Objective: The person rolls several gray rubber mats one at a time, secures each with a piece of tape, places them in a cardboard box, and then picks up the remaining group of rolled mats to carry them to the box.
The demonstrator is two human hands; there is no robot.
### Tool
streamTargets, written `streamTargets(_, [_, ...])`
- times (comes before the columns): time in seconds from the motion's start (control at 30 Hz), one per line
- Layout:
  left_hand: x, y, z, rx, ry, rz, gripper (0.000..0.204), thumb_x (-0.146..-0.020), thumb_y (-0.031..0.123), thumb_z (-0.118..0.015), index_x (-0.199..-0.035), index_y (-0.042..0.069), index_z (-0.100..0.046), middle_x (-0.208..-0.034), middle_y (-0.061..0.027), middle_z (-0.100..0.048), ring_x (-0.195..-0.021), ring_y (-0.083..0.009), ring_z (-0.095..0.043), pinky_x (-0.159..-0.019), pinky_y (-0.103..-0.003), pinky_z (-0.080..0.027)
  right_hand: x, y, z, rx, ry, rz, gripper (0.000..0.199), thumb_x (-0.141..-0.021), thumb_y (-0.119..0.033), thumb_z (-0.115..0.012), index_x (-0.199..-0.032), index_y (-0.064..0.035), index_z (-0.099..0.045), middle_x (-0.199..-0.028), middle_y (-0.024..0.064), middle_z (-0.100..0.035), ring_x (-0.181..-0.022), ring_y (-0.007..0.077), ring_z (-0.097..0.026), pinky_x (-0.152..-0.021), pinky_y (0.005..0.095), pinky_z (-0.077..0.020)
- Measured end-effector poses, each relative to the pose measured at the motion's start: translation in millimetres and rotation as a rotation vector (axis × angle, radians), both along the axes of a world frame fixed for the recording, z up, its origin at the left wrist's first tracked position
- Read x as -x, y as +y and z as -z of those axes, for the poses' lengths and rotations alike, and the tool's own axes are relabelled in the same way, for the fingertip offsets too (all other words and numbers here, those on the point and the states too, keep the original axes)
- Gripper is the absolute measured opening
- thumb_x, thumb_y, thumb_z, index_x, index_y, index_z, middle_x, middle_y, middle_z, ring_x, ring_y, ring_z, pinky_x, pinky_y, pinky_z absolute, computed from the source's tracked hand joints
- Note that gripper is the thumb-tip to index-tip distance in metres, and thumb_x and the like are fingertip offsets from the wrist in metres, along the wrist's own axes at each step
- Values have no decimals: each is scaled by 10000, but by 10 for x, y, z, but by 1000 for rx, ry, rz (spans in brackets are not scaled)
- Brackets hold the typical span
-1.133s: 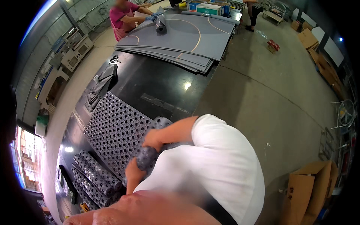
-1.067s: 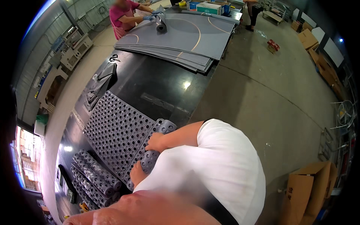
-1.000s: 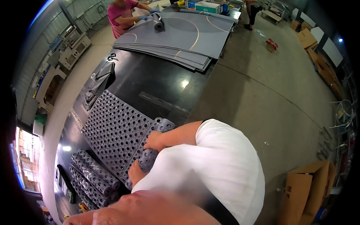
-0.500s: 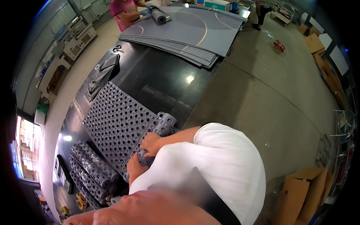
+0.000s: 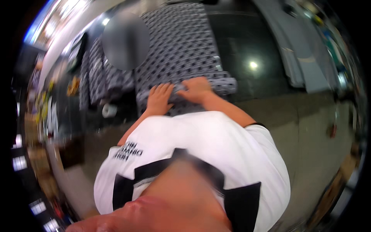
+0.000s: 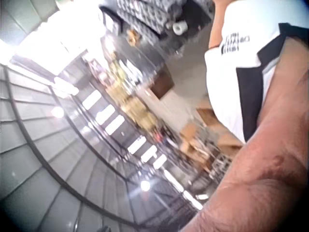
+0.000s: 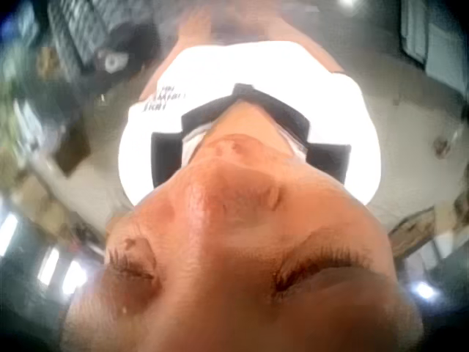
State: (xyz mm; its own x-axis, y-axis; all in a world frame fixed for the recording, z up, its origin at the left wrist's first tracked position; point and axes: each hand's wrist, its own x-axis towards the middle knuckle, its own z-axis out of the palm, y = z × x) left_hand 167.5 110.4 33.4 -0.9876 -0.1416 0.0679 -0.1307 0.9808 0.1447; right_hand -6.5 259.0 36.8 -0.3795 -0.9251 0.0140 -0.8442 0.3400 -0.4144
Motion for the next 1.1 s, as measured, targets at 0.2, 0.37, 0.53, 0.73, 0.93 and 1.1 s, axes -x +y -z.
streamTargets(0.2, [-676,-419,10,-129,628,-274,327,-732,176,-756,-1033,82,-671,-1078,-127,-659,-1057,-341,-599,-939,-454,-455,-54,18,83,56,55,-14,420,-828,-503,-690,-995,-118,-699,-837,64,-680,-826,291,-645,-773,435,-483])
streamTargets(0.37, [-1598,-1450,207,207,559,-1016,418,-803,216,-708,-1155,16,-603,-1125,-179,-620,-1093,-379,-554,-960,-477,-436,-102,103,148,91,163,-17,492,-844,-510,-674,-1136,-114,-687,-1066,75,-684,-1007,288,-626,-905,422,-447])
streamTargets(0.53, [-2323,-2479,590,-870,208,-1418,498,-840,215,-612,-1315,73,-558,-1217,-148,-588,-1071,-334,-578,-894,-446,-491,-77,87,250,147,164,-76,518,-856,-503,-663,-1185,-103,-668,-1175,94,-671,-1078,293,-615,-946,430,-433])
streamTargets(0.73, [-2316,-2413,388,-1110,-181,-1310,510,-819,117,-589,-1321,152,-509,-1176,-67,-593,-999,-263,-638,-774,-438,-581,-43,66,252,219,119,-58,393,-916,-410,-604,-1126,-88,-683,-1121,97,-697,-1059,286,-634,-924,418,-453])
streamTargets(0.93, [-1115,-1591,-618,-987,109,-824,450,-803,49,-561,-1245,30,-646,-1077,-109,-675,-935,-203,-657,-782,-343,-565,-38,60,284,219,36,70,401,-951,-352,-553,-1216,-59,-625,-1104,110,-707,-1004,304,-658,-898,406,-474])
streamTargets(1.1, [427,-1036,-603,-1236,52,-344,437,-832,38,-566,-1263,21,-637,-1058,-85,-687,-864,-142,-643,-745,-267,-510,-58,128,109,226,-255,287,624,-860,-310,-696,-1403,-70,-503,-1296,147,-616,-1156,317,-600,-991,409,-458])
